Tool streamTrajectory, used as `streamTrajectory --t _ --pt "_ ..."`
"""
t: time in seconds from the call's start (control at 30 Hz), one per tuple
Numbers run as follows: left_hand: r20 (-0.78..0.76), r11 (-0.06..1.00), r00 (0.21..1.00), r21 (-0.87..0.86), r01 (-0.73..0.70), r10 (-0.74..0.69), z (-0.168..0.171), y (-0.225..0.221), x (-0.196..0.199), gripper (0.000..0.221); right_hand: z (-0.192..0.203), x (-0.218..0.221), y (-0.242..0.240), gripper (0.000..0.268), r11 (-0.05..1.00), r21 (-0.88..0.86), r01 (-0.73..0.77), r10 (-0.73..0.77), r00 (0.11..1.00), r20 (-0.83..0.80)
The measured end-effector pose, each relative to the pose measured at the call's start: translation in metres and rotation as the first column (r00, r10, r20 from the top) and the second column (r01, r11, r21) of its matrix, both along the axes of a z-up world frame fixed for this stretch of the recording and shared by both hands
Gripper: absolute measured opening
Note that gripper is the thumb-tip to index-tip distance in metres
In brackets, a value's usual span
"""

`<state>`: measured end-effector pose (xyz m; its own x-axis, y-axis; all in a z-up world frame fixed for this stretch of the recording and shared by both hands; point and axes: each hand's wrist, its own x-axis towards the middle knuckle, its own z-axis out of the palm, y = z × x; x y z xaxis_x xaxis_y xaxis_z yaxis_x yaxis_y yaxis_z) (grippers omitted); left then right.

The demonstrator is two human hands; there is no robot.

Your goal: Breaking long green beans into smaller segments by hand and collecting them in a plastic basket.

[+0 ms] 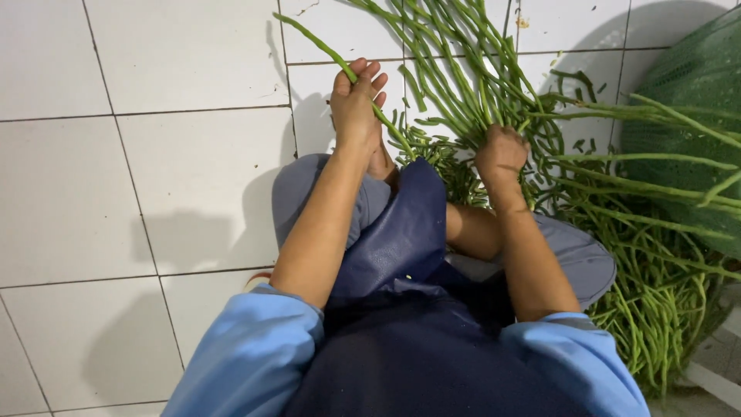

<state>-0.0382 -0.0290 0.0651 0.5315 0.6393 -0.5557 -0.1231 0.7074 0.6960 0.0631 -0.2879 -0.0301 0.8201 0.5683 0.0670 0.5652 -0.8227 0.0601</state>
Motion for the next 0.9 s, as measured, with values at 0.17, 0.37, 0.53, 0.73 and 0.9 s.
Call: streamTrajectory --t 0.17,0.37,0.53,0.73,0.9 --pt "-0.008 1.0 1.0 0.018 0.002 -0.002 -0.003 0.0 0.001 0.022 0.0 0.011 -0.018 0.005 0.885 0.42 0.203 -0.041 0.931 -0.363" --pt "-0.02 1.0 1.0 -0.02 0.022 -0.022 0.003 -0.001 0.002 0.021 0.067 -0.002 -0.001 0.008 0.59 0.568 0.573 0.098 0.648 -0.756" --pt "-0.065 0.993 0.993 -0.082 0.088 -0.094 0.006 -0.004 0.005 0.022 0.079 0.001 0.009 0.011 0.4 0.597 0.695 0.296 0.519 -0.802" --pt "0.004 0.969 0.978 -0.135 0.207 -0.208 -0.002 -0.009 0.008 0.02 0.132 -0.017 0.051 0.021 0.368 0.507 0.78 0.343 0.392 -0.853" --pt "0.093 0.92 0.96 -0.272 0.281 -0.265 -0.002 -0.013 0.011 0.031 0.151 -0.027 0.078 0.017 0.319 0.358 0.878 0.517 0.155 -0.842"
